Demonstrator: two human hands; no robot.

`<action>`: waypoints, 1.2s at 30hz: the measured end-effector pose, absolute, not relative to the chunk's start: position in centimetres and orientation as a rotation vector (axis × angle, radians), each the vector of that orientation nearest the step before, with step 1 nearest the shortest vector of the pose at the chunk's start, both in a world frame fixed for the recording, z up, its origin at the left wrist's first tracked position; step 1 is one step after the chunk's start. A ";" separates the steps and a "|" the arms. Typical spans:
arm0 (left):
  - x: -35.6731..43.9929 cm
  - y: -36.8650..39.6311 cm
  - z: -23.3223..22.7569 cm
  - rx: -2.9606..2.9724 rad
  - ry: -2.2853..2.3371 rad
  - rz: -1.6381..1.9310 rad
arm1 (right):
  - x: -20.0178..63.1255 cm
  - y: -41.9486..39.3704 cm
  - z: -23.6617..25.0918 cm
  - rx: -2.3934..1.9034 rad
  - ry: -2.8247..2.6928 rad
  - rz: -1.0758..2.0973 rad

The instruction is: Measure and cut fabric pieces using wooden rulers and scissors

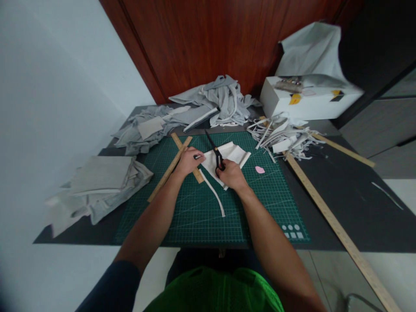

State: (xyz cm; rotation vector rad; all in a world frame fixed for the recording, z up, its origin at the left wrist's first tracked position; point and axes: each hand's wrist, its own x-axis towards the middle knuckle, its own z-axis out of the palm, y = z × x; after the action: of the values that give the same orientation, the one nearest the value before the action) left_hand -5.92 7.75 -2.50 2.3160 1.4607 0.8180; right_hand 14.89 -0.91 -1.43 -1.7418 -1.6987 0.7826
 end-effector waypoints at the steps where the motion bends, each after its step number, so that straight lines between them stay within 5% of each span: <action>1: -6.1 7.9 -2.5 2.282 1.459 0.837 | 14.9 -0.9 -1.5 -1.741 -1.693 0.790; 36: -8.4 9.0 -2.7 2.291 1.288 0.790 | 17.9 -0.9 -0.6 -1.922 -1.905 0.497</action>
State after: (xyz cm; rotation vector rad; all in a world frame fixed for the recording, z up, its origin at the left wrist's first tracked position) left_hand -8.42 8.95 -2.68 2.2907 1.2881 0.7903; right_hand 17.91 -0.94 -0.61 -1.9224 -1.9050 0.4966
